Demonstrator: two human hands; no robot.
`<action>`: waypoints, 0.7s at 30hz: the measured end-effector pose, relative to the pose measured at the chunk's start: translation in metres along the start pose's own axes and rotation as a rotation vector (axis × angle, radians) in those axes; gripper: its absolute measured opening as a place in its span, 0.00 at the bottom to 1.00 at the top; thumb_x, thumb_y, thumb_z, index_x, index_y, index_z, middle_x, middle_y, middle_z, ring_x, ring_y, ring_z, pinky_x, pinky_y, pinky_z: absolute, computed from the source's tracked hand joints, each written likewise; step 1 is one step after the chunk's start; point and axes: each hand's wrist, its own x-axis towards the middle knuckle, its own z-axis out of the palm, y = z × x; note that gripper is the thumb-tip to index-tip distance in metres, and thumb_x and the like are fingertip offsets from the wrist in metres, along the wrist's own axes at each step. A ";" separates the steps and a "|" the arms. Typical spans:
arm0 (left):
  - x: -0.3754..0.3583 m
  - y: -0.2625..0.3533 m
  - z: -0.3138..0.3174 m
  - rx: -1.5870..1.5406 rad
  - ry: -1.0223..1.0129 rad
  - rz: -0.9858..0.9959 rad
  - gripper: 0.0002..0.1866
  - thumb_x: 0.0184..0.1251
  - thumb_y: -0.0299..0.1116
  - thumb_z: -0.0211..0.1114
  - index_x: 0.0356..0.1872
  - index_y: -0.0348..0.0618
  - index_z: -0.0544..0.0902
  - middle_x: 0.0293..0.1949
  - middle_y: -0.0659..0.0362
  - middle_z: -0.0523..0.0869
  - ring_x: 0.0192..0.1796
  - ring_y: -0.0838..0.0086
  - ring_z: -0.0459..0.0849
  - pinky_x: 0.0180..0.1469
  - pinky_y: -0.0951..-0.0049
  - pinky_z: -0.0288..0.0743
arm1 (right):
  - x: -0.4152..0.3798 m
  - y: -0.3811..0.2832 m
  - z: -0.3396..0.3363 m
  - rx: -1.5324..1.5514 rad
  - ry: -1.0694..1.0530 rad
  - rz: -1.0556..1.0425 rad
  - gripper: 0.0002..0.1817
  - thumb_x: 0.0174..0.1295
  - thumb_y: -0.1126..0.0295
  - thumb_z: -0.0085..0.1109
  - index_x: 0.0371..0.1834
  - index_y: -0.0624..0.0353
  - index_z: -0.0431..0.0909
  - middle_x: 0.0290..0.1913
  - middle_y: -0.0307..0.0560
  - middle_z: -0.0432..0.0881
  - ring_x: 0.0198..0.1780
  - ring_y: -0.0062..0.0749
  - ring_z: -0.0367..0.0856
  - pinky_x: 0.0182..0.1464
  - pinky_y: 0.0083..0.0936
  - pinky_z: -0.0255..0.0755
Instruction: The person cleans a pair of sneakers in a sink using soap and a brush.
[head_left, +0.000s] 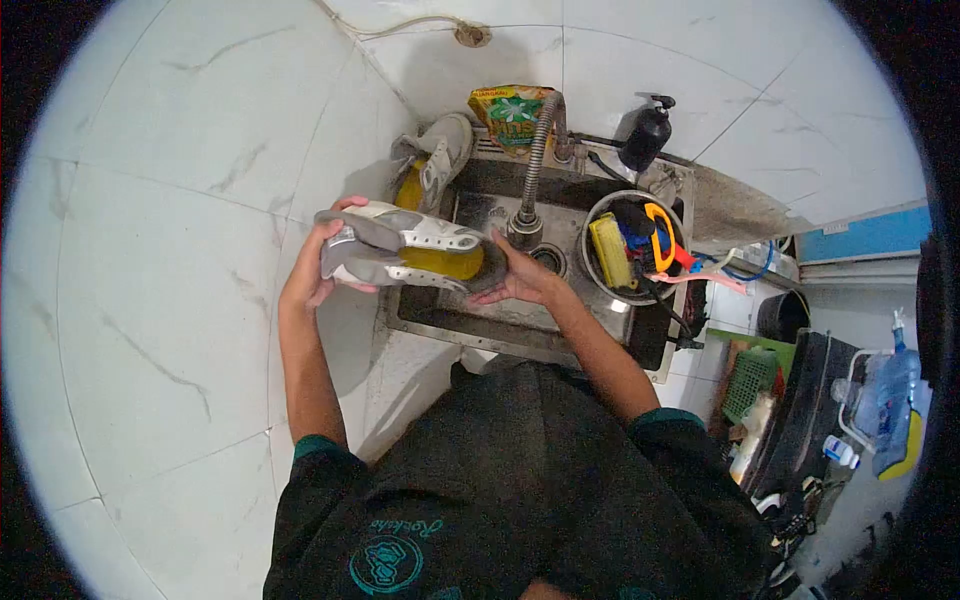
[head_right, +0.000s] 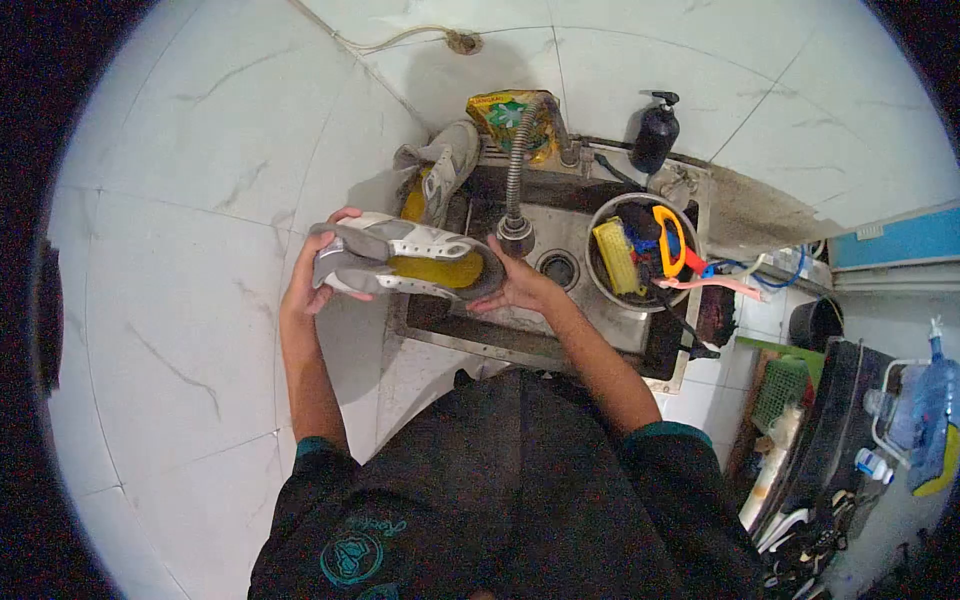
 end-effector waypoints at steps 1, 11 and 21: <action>0.007 -0.008 0.007 -0.024 0.006 -0.017 0.30 0.59 0.54 0.57 0.64 0.59 0.70 0.61 0.55 0.74 0.55 0.55 0.81 0.31 0.50 0.85 | -0.010 0.000 -0.005 -0.009 0.052 -0.014 0.49 0.65 0.30 0.39 0.78 0.52 0.42 0.73 0.63 0.56 0.60 0.64 0.75 0.61 0.52 0.72; 0.031 -0.079 0.031 -0.110 0.029 -0.120 0.29 0.60 0.55 0.55 0.64 0.62 0.70 0.60 0.57 0.75 0.58 0.58 0.78 0.39 0.44 0.82 | -0.040 0.047 -0.043 0.064 0.502 -0.199 0.43 0.67 0.39 0.48 0.74 0.57 0.49 0.63 0.71 0.69 0.54 0.65 0.79 0.54 0.51 0.79; 0.047 -0.095 0.061 -0.087 0.026 -0.128 0.26 0.62 0.49 0.52 0.62 0.60 0.72 0.52 0.59 0.78 0.48 0.68 0.81 0.28 0.59 0.83 | -0.025 0.065 -0.112 -1.467 1.032 -0.316 0.30 0.57 0.54 0.69 0.51 0.71 0.76 0.37 0.60 0.83 0.33 0.38 0.87 0.24 0.30 0.77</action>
